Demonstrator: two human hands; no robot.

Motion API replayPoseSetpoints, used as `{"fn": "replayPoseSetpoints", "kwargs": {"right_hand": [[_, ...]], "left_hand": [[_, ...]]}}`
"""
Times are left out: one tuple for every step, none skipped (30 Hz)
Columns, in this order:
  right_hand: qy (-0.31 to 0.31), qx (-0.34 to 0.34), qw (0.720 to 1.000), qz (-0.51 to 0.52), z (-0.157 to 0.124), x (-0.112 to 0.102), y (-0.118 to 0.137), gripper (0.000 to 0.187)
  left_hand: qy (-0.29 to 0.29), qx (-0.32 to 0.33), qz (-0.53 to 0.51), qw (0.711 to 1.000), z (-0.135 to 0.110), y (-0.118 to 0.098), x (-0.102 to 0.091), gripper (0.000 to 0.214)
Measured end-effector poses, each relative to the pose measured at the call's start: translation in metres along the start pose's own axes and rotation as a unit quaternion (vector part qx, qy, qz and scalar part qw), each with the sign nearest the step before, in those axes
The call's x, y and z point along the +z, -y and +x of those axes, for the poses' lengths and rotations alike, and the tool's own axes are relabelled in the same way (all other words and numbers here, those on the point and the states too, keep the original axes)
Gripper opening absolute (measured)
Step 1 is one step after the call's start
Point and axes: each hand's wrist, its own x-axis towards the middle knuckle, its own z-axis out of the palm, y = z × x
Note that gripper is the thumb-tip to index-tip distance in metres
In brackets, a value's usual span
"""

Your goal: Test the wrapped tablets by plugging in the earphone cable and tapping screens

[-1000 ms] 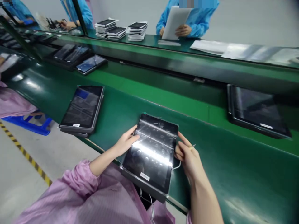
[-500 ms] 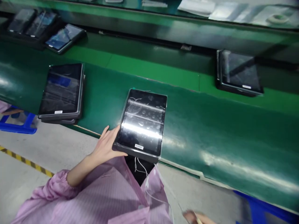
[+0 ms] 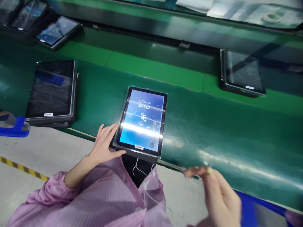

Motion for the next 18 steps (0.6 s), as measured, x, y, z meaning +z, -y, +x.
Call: {"fn": "replayPoseSetpoints", "kwargs": {"right_hand": [[0.012, -0.014, 1.000, 0.003, 0.011, 0.012, 0.001, 0.031], [0.023, -0.025, 0.999, 0.007, 0.020, 0.024, 0.001, 0.031], [0.030, -0.033, 0.999, 0.013, 0.028, 0.033, 0.000, 0.031], [0.030, -0.035, 0.999, 0.023, 0.033, 0.040, -0.001, 0.030], [0.026, -0.033, 0.999, 0.034, 0.035, 0.044, -0.002, 0.030], [0.021, -0.029, 0.998, 0.043, 0.036, 0.046, -0.004, 0.029], [0.016, -0.023, 0.998, 0.048, 0.035, 0.045, -0.006, 0.029], [0.010, -0.015, 0.999, 0.047, 0.033, 0.043, -0.008, 0.029], [0.001, -0.006, 0.999, 0.044, 0.031, 0.041, -0.009, 0.029], [-0.007, 0.004, 0.999, 0.041, 0.029, 0.039, -0.010, 0.029], [-0.013, 0.013, 0.999, 0.041, 0.028, 0.038, -0.010, 0.028], [-0.018, 0.022, 0.999, 0.047, 0.027, 0.037, -0.010, 0.027], [-0.022, 0.031, 0.998, 0.057, 0.027, 0.038, -0.009, 0.026], [-0.024, 0.040, 0.996, 0.070, 0.028, 0.039, -0.008, 0.028], [-0.024, 0.046, 0.995, 0.082, 0.030, 0.041, -0.007, 0.030], [-0.024, 0.051, 0.994, 0.093, 0.033, 0.042, -0.007, 0.032], [-0.022, 0.054, 0.993, 0.100, 0.036, 0.044, -0.006, 0.033], [-0.015, 0.056, 0.993, 0.104, 0.039, 0.045, -0.006, 0.033]], "left_hand": [[0.000, -0.007, 0.010, 1.000, 0.005, -0.001, -0.001, 0.080], [-0.001, -0.013, 0.023, 1.000, 0.011, -0.003, -0.001, 0.072], [0.000, -0.015, 0.039, 0.999, 0.017, -0.006, -0.001, 0.066], [0.003, -0.012, 0.055, 0.998, 0.024, -0.010, 0.000, 0.063], [0.009, -0.004, 0.068, 0.998, 0.031, -0.017, 0.001, 0.063], [0.019, 0.009, 0.076, 0.997, 0.038, -0.025, 0.002, 0.064], [0.034, 0.028, 0.076, 0.996, 0.043, -0.034, 0.003, 0.065], [0.056, 0.058, 0.068, 0.994, 0.047, -0.045, 0.004, 0.065], [0.082, 0.099, 0.052, 0.990, 0.050, -0.055, 0.004, 0.064], [0.108, 0.151, 0.029, 0.982, 0.053, -0.065, 0.005, 0.062], [0.125, 0.207, 0.004, 0.970, 0.054, -0.074, 0.005, 0.061], [0.131, 0.255, -0.017, 0.958, 0.055, -0.079, 0.004, 0.059], [0.124, 0.287, -0.033, 0.949, 0.056, -0.082, 0.003, 0.057], [0.108, 0.298, -0.043, 0.947, 0.057, -0.081, 0.001, 0.054], [0.088, 0.289, -0.047, 0.952, 0.058, -0.078, -0.001, 0.050], [0.065, 0.267, -0.048, 0.960, 0.058, -0.071, -0.003, 0.045], [0.044, 0.238, -0.049, 0.969, 0.059, -0.063, -0.005, 0.040], [0.025, 0.205, -0.048, 0.977, 0.060, -0.053, -0.008, 0.036]]}}
